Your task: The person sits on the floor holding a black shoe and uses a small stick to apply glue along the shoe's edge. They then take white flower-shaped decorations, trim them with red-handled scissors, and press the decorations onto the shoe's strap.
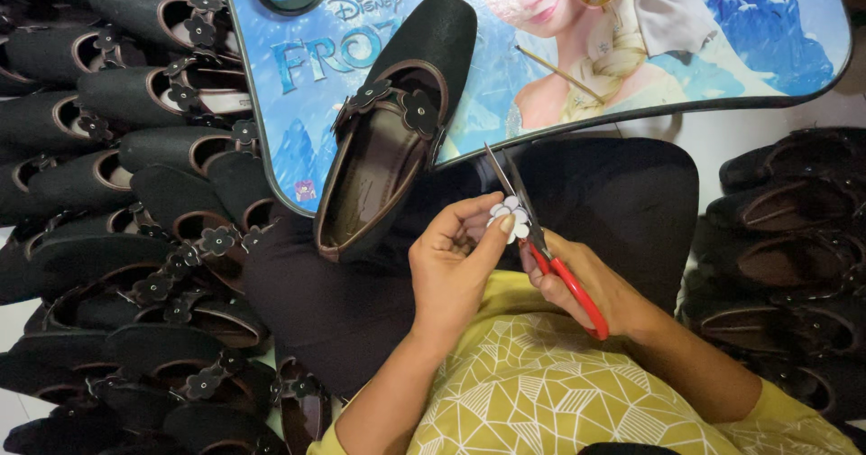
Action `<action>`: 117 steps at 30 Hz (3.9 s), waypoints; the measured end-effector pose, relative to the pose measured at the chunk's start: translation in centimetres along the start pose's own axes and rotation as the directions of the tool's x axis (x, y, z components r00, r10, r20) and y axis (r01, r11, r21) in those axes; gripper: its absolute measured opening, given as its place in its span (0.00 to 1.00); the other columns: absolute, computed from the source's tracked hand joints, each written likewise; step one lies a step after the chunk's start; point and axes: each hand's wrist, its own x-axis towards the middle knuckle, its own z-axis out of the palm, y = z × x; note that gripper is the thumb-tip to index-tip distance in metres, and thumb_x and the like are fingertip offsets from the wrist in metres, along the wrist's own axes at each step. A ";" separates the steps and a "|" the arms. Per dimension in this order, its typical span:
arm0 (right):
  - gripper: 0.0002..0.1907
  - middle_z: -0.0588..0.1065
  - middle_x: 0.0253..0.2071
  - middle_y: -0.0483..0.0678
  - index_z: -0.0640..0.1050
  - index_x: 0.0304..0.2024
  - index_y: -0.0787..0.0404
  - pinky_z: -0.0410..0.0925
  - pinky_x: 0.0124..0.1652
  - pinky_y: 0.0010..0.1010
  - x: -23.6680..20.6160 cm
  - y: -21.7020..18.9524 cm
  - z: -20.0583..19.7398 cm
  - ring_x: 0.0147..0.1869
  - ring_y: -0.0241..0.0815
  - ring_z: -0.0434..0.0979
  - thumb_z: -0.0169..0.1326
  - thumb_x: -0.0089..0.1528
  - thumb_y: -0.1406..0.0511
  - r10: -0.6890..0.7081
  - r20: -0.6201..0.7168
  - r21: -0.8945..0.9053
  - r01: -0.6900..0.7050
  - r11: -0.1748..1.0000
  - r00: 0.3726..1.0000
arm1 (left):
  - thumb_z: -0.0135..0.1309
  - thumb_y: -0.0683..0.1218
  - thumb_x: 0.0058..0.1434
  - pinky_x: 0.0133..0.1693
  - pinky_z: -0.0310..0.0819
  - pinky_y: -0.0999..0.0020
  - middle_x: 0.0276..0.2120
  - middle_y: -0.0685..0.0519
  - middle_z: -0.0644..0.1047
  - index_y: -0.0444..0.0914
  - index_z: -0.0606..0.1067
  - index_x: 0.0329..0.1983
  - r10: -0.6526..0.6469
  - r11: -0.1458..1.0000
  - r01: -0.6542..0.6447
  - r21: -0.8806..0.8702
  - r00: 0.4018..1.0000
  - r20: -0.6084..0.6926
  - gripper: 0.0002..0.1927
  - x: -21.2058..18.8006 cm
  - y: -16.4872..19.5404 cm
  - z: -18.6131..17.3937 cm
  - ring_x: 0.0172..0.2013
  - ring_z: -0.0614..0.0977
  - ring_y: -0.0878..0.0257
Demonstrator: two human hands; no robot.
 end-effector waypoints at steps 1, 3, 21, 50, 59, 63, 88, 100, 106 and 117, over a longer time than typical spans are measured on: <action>0.34 0.68 0.30 0.42 0.70 0.44 0.63 0.65 0.32 0.26 0.0 0.1 0.0 0.32 0.34 0.66 0.45 0.64 0.39 0.011 -0.001 -0.013 -0.011 1.000 1.000 | 0.60 0.35 0.65 0.46 0.77 0.74 0.44 0.48 0.83 0.28 0.77 0.54 0.000 1.000 0.000 0.000 1.000 -0.002 0.14 0.0 0.0 0.0 0.42 0.82 0.69; 0.33 0.68 0.29 0.42 0.70 0.44 0.63 0.65 0.32 0.27 -0.1 0.3 -0.1 0.31 0.34 0.67 0.46 0.64 0.39 0.026 -0.004 -0.026 -0.026 0.999 1.000 | 0.60 0.35 0.65 0.46 0.77 0.74 0.43 0.48 0.83 0.28 0.78 0.54 -0.002 1.000 0.002 -0.003 1.000 -0.002 0.14 0.0 0.0 0.0 0.42 0.82 0.69; 0.29 0.67 0.28 0.42 0.70 0.39 0.61 0.64 0.31 0.27 -0.2 1.0 -0.6 0.31 0.34 0.65 0.46 0.65 0.41 -0.002 0.010 -0.074 0.002 0.997 1.000 | 0.59 0.36 0.64 0.47 0.78 0.74 0.42 0.50 0.83 0.29 0.78 0.55 -0.063 0.996 0.061 0.065 0.997 0.038 0.16 0.4 0.6 -0.8 0.42 0.82 0.69; 0.19 0.67 0.29 0.46 0.70 0.44 0.60 0.66 0.32 0.33 -0.4 -0.4 -1.7 0.31 0.41 0.68 0.50 0.61 0.53 0.055 0.135 -0.095 -0.042 0.995 0.989 | 0.62 0.37 0.60 0.41 0.76 0.76 0.40 0.50 0.84 0.33 0.72 0.53 -0.144 0.977 0.130 0.167 0.987 0.075 0.18 0.9 2.4 -1.7 0.38 0.82 0.72; 0.20 0.69 0.30 0.45 0.69 0.43 0.60 0.67 0.33 0.33 -0.3 -0.7 -1.8 0.32 0.40 0.69 0.49 0.62 0.51 0.054 0.173 -0.116 -0.034 0.993 0.983 | 0.61 0.36 0.59 0.38 0.75 0.76 0.38 0.49 0.84 0.33 0.69 0.53 -0.224 0.956 0.194 0.221 0.967 0.121 0.21 1.1 3.5 -2.1 0.35 0.81 0.71; 0.20 0.68 0.31 0.46 0.69 0.42 0.60 0.66 0.33 0.33 -0.4 -0.5 -1.9 0.32 0.41 0.68 0.49 0.63 0.50 0.020 0.190 -0.093 -0.002 0.996 0.982 | 0.61 0.36 0.59 0.40 0.76 0.76 0.38 0.49 0.84 0.33 0.68 0.54 -0.229 0.960 0.197 0.200 0.962 0.151 0.21 1.3 3.2 -2.4 0.36 0.81 0.71; 0.24 0.69 0.30 0.46 0.68 0.42 0.60 0.66 0.34 0.34 -0.5 -0.1 -2.0 0.32 0.41 0.69 0.48 0.63 0.46 0.007 0.215 -0.103 0.015 0.995 0.977 | 0.62 0.34 0.58 0.38 0.75 0.75 0.37 0.49 0.83 0.34 0.68 0.55 -0.274 0.956 0.247 0.157 0.945 0.178 0.23 1.5 3.0 -2.8 0.35 0.80 0.71; 0.27 0.67 0.26 0.44 0.69 0.37 0.60 0.63 0.29 0.32 -0.8 0.2 -2.1 0.29 0.39 0.66 0.48 0.63 0.42 0.027 0.196 -0.072 -0.013 0.997 0.980 | 0.62 0.34 0.57 0.37 0.74 0.76 0.36 0.49 0.84 0.34 0.68 0.54 -0.286 0.950 0.253 0.184 0.942 0.178 0.23 1.6 2.9 -2.8 0.33 0.79 0.72; 0.30 0.67 0.25 0.44 0.69 0.37 0.60 0.64 0.29 0.32 -0.9 0.2 -2.2 0.29 0.39 0.66 0.47 0.63 0.40 0.053 0.200 -0.066 -0.041 0.997 0.978 | 0.62 0.35 0.57 0.37 0.74 0.76 0.37 0.49 0.84 0.35 0.66 0.55 -0.277 0.956 0.247 0.157 0.936 0.215 0.24 1.8 2.8 -3.1 0.34 0.80 0.72; 0.32 0.66 0.24 0.44 0.69 0.35 0.60 0.63 0.28 0.33 -1.0 1.2 -2.7 0.28 0.39 0.65 0.47 0.61 0.37 0.048 0.218 -0.121 -0.021 0.992 0.975 | 0.63 0.36 0.57 0.37 0.76 0.76 0.37 0.50 0.82 0.37 0.65 0.39 -0.280 0.946 0.230 0.227 0.934 0.221 0.17 1.8 3.3 -3.4 0.36 0.81 0.71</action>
